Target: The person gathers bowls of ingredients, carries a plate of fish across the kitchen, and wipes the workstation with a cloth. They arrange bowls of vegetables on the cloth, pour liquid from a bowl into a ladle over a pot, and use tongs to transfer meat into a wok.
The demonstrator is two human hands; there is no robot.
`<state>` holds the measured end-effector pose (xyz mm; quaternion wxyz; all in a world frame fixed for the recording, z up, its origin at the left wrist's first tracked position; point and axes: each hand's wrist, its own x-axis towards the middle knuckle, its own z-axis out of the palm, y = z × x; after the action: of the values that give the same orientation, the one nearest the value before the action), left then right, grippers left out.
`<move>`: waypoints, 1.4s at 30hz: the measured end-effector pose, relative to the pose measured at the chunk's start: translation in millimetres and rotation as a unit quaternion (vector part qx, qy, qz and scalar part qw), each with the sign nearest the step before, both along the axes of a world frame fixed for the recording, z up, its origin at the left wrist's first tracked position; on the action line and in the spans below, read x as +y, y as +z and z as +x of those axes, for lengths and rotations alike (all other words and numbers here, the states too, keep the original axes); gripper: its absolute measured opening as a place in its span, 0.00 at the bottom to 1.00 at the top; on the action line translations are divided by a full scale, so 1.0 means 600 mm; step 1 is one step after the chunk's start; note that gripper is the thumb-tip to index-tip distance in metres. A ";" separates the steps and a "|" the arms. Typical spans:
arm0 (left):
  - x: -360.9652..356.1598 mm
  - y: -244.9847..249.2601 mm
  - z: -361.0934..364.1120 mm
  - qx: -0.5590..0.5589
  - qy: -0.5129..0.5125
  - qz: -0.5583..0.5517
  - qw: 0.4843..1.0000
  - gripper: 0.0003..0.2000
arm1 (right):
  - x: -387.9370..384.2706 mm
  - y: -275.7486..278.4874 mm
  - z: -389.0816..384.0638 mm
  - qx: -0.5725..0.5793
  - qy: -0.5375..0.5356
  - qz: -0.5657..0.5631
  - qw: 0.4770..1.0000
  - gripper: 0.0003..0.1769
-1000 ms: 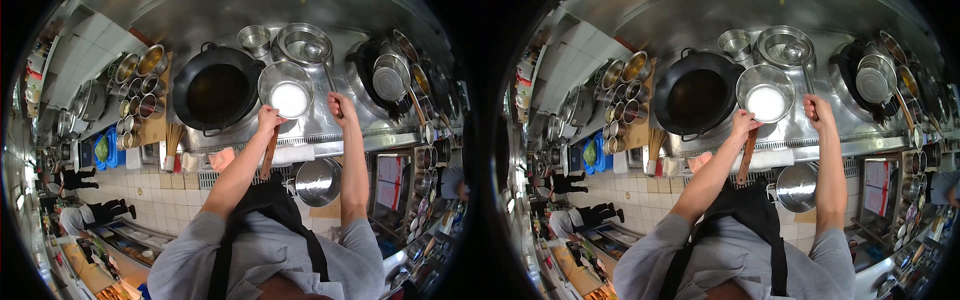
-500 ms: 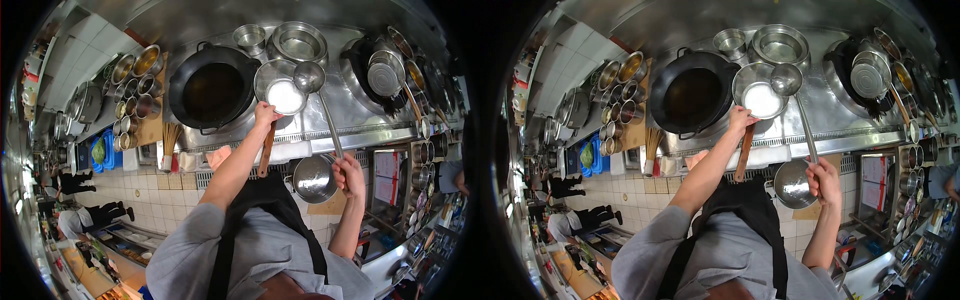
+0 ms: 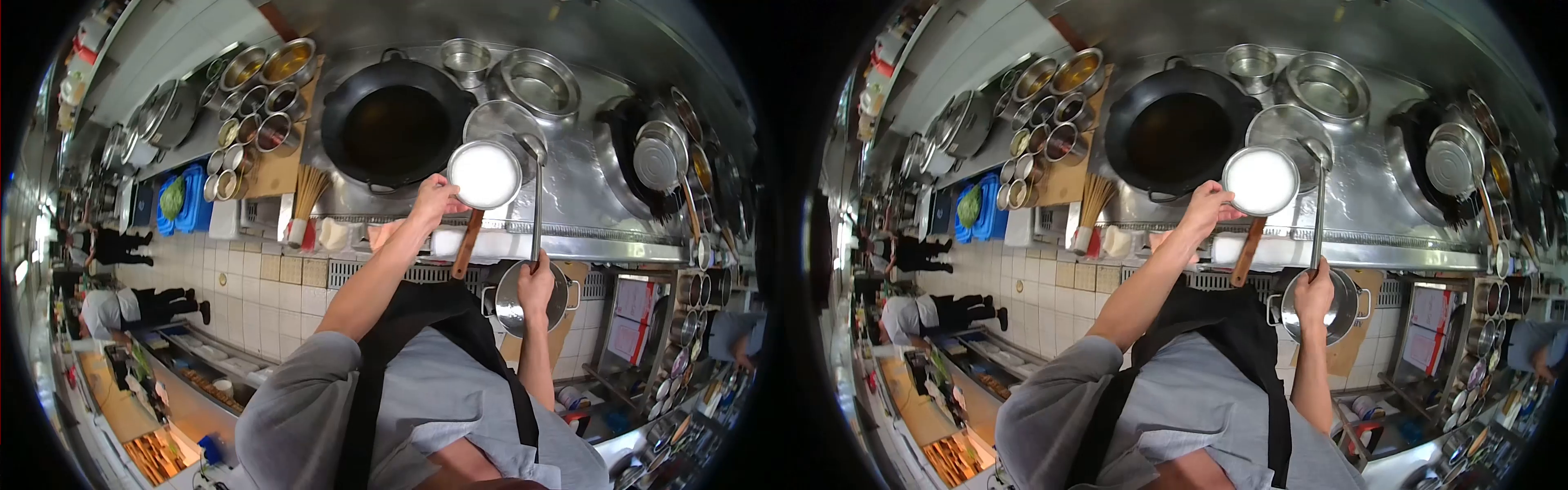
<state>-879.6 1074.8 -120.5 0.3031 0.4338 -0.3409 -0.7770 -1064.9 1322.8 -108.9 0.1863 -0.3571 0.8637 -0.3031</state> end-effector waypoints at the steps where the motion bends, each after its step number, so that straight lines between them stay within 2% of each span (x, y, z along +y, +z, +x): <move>1: 0.002 0.017 0.031 -0.002 0.004 0.004 1.000 0.10 | -0.009 -0.008 0.020 -0.018 -0.006 0.048 0.999 0.30; 4: -0.002 0.035 0.138 0.015 -0.002 0.004 1.000 0.10 | 0.002 -0.148 0.057 0.117 0.009 -0.031 0.993 0.32; 5: -0.003 0.036 0.180 0.013 0.004 0.002 1.000 0.10 | 0.002 -0.169 0.070 0.098 0.010 -0.030 0.995 0.33; 6: -0.005 0.048 0.223 0.014 0.008 0.002 1.000 0.10 | 0.004 -0.186 0.079 0.025 0.004 -0.038 0.999 0.35; 7: -0.010 0.050 0.266 0.011 0.020 0.005 1.000 0.11 | 0.008 -0.222 0.085 0.015 -0.009 -0.089 0.996 0.35; 8: -0.018 0.051 0.307 0.012 0.024 0.008 1.000 0.11 | 0.014 -0.242 0.077 -0.041 -0.023 -0.030 0.998 0.34; 9: -0.026 0.059 0.353 0.008 0.022 0.009 1.000 0.11 | 0.004 -0.187 0.076 -0.095 0.018 0.099 0.990 0.34; 10: -0.033 0.066 0.401 0.004 0.028 0.007 1.000 0.11 | 0.032 -0.236 0.088 0.089 -0.023 0.021 0.996 0.34; 11: -0.038 0.073 0.448 0.002 0.032 0.005 0.999 0.12 | 0.047 -0.241 0.105 0.144 -0.071 -0.038 0.986 0.34; 12: -0.048 0.081 0.493 0.001 0.036 0.001 0.999 0.12 | 0.056 -0.238 0.111 0.158 -0.129 0.005 0.979 0.31; 13: -0.052 0.091 0.538 0.000 0.054 0.005 0.999 0.14 | 0.090 -0.289 0.081 0.143 -0.161 -0.014 0.976 0.35; 14: -0.059 0.093 0.586 0.003 0.061 0.008 0.998 0.15 | 0.098 -0.264 0.095 0.131 -0.187 0.024 0.973 0.33; 15: -0.066 0.097 0.628 -0.022 0.081 0.003 0.996 0.15 | 0.116 -0.278 0.089 0.120 -0.203 0.006 0.972 0.32; 16: -0.073 0.102 0.667 -0.048 0.099 -0.004 0.994 0.14 | 0.126 -0.273 0.104 0.184 -0.219 0.043 0.957 0.31; 18: -0.091 0.087 0.743 -0.065 0.140 -0.018 0.988 0.11 | 0.158 -0.281 0.127 0.159 -0.246 0.019 0.956 0.29; 20: -0.111 0.064 0.809 -0.078 0.169 -0.026 0.982 0.10 | 0.180 -0.286 0.179 0.208 -0.278 0.051 0.937 0.27; 23: -0.149 -0.004 0.896 -0.106 0.204 -0.047 0.972 0.09 | 0.226 -0.331 0.254 0.315 -0.214 0.060 0.923 0.27; 25: -0.178 -0.045 0.936 -0.113 0.231 -0.049 0.965 0.09 | 0.205 -0.259 0.353 0.099 -0.222 0.119 0.963 0.25; 28: -0.215 -0.100 0.980 -0.085 0.262 -0.037 0.961 0.09 | 0.221 -0.259 0.424 -0.025 -0.161 0.189 0.968 0.24; 32: -0.259 -0.176 1.007 -0.058 0.298 -0.032 0.952 0.10 | 0.233 -0.311 0.446 -0.105 -0.118 0.207 0.966 0.24; 38: -0.309 -0.226 0.999 -0.027 0.340 -0.025 0.940 0.11 | 0.235 -0.370 0.448 -0.163 -0.103 0.215 0.958 0.24; 42: -0.319 -0.219 0.979 -0.021 0.354 -0.021 0.935 0.13 | 0.238 -0.402 0.445 -0.191 -0.103 0.216 0.952 0.24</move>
<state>-292.3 883.7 -252.0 0.5603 0.5361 -0.1877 -0.6029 -797.7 1465.8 -349.9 0.3884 -0.1528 0.8887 -0.1895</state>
